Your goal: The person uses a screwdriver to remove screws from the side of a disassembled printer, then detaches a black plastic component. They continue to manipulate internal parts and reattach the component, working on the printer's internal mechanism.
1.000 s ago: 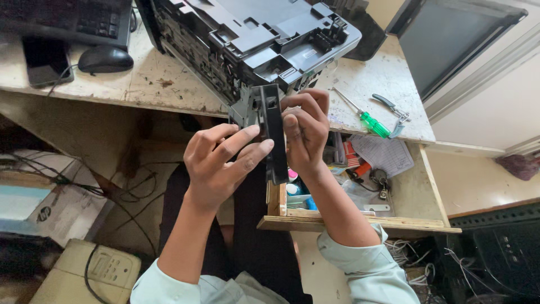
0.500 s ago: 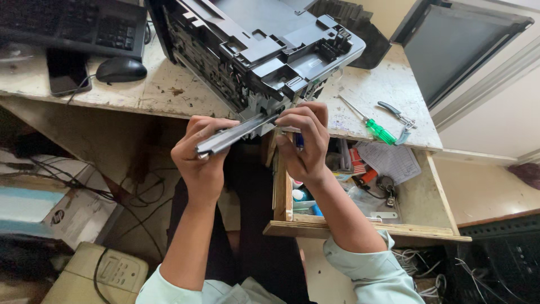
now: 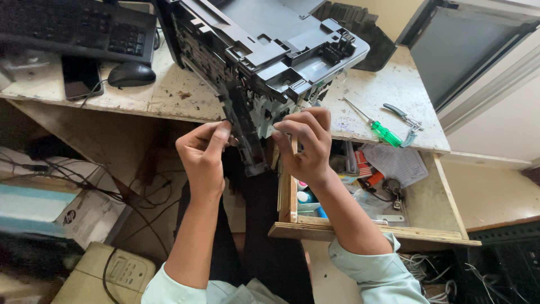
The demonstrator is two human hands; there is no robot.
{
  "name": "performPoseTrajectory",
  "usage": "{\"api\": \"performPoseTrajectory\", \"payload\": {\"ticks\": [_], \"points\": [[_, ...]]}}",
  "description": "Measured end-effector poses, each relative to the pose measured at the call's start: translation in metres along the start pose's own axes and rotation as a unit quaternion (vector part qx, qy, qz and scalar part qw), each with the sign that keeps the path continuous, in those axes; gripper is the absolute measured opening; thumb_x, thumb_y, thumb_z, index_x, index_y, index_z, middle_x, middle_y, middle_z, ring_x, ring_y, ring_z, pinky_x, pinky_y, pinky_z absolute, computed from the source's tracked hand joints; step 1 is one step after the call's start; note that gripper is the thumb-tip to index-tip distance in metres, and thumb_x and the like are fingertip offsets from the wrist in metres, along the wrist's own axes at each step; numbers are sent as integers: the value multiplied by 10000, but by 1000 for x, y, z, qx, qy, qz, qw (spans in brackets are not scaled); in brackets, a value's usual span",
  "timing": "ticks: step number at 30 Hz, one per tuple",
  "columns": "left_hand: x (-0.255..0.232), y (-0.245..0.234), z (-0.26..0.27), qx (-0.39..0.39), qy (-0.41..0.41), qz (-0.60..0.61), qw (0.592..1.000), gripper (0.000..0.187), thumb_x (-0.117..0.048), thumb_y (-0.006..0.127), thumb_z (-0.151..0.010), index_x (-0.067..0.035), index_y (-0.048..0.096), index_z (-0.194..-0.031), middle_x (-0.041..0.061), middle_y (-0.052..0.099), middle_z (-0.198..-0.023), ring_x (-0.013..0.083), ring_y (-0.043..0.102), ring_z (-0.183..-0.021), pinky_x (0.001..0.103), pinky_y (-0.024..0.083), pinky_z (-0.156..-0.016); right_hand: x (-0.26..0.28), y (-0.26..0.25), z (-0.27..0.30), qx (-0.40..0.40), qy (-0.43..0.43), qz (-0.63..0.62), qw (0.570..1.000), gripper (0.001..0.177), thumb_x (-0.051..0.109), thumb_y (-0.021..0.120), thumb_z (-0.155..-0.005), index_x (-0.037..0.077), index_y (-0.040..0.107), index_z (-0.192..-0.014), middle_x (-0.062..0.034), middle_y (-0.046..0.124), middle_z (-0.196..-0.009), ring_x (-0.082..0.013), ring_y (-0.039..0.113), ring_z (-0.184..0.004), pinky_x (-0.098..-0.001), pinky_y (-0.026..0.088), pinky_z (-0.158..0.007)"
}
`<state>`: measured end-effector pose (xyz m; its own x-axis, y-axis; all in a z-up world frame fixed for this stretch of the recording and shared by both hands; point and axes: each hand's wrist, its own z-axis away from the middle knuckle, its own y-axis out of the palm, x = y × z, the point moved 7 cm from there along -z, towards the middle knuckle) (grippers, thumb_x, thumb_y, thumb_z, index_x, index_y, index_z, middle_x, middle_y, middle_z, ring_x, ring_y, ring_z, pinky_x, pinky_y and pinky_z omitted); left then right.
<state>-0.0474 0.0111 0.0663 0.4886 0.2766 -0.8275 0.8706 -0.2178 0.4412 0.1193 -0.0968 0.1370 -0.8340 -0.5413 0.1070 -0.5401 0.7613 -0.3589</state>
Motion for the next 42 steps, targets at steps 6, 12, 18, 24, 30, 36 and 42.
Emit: {"api": "performPoseTrajectory", "payload": {"ticks": [6,12,18,24,30,36,42], "points": [[1,11,6,41,-45,-38,997,163,-84,712,-928,56,778,-876,23,681,-685,49,542,-578,213,376,-550,11,4,-2,5,-42,70,997,273,78,828,-821,177,754,-1065,-48,680,-1061,-268,576,-1040,-404,440,-936],[4,22,11,112,-36,-55,992,281,-137,710,-988,40,740,-771,-27,568,-651,36,457,-583,223,337,-548,10,-1,-1,6,-56,71,996,205,82,795,-833,169,779,-1018,22,734,-1038,-218,637,-984,-391,403,-926],[-3,24,11,102,17,-89,991,308,-229,676,-1019,3,743,-828,-30,630,-672,22,519,-624,213,386,-567,7,-5,0,-10,-25,65,998,121,157,792,-848,92,706,-904,-12,712,-903,-252,584,-884,-400,388,-922],[-22,29,9,92,151,-233,956,229,-179,676,-978,10,741,-1090,103,723,-1004,169,692,-888,294,540,-806,1,-4,0,-21,31,81,996,106,133,786,-859,85,692,-851,-24,693,-885,-260,566,-950,-411,343,-975],[-6,39,8,143,158,-221,952,338,-197,670,-981,18,677,-1241,180,708,-1234,289,695,-1170,372,521,-1010,-14,0,9,-26,111,63,992,115,152,759,-883,47,715,-898,-104,624,-1148,-295,473,-1138,-413,353,-1043],[11,38,7,172,149,-197,954,370,-171,672,-995,24,632,-1306,179,703,-1256,317,689,-1182,388,505,-1017,-27,5,17,-52,158,-1,986,172,160,660,-985,-5,703,-965,-121,565,-1192,-280,431,-1171,-409,343,-1075],[10,44,9,181,210,-246,929,351,-114,692,-981,30,632,-1295,200,667,-1258,346,664,-1183,414,517,-1003,-30,6,20,-47,166,9,985,195,180,654,-984,2,731,-960,-120,563,-1171,-280,429,-1163,-412,320,-1080]]}}
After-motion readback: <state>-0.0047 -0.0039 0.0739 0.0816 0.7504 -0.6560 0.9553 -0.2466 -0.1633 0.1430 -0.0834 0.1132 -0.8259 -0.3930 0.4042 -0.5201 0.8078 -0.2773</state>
